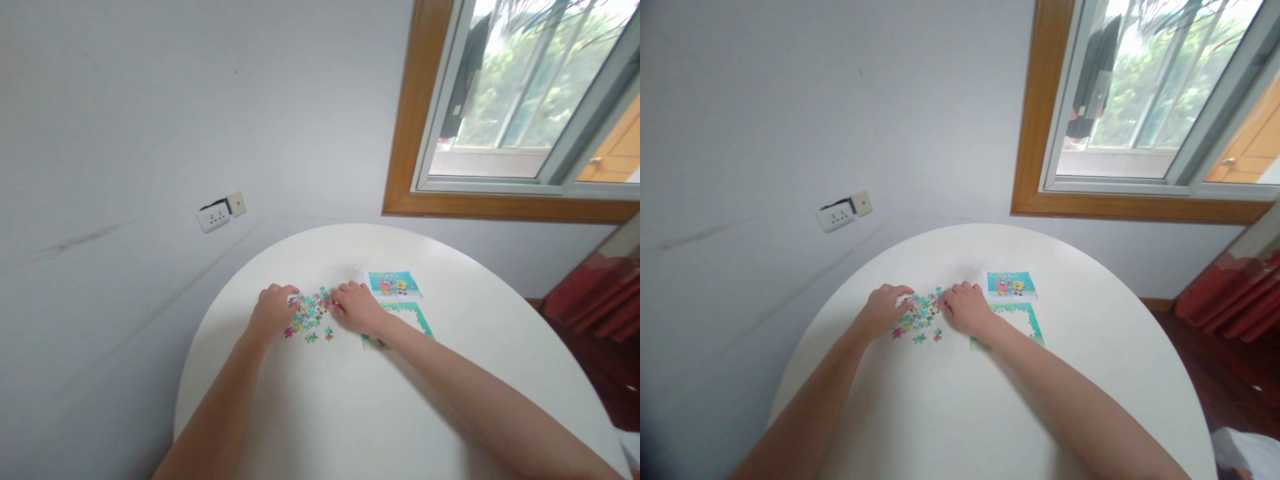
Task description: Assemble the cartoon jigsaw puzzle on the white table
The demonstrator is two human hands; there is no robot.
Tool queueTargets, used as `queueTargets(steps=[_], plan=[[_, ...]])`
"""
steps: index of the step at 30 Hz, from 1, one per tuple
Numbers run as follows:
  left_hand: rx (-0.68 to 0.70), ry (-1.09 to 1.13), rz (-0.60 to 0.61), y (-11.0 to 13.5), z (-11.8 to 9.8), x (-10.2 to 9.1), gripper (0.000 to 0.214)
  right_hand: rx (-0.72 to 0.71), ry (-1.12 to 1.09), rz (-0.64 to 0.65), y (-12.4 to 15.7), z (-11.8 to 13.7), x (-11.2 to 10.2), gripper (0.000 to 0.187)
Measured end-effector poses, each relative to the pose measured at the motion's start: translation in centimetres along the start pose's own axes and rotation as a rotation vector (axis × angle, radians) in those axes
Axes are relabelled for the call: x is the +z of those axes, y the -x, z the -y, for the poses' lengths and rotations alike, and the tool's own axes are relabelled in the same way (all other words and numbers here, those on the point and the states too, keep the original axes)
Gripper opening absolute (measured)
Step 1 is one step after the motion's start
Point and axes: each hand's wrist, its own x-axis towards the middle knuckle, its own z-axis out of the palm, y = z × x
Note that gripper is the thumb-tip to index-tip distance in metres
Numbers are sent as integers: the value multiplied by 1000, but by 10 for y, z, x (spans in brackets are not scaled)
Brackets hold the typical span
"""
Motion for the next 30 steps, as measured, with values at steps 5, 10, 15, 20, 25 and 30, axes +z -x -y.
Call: queueTargets(steps=[5, 10, 15, 20, 25, 30], plan=[[-89, -46, 25, 7, 2, 1, 32, -61, -47, -15, -18, -3, 7, 30], [-58, -32, 57, 9, -6, 1, 33, -94, -30, -15, -21, -6, 7, 26], [57, 51, 79, 6, -16, 8, 33, -122, -101, 30, -26, -27, -5, 36], [60, 91, 104, 4, -11, 4, 33, -161, -107, 58, -42, -33, 1, 40], [20, 76, 191, 7, 6, -13, 23, -217, -118, 70, -45, -33, 7, 36], [-44, 40, 211, 9, 18, -16, 24, -252, -152, 22, -32, -47, -2, 40]])
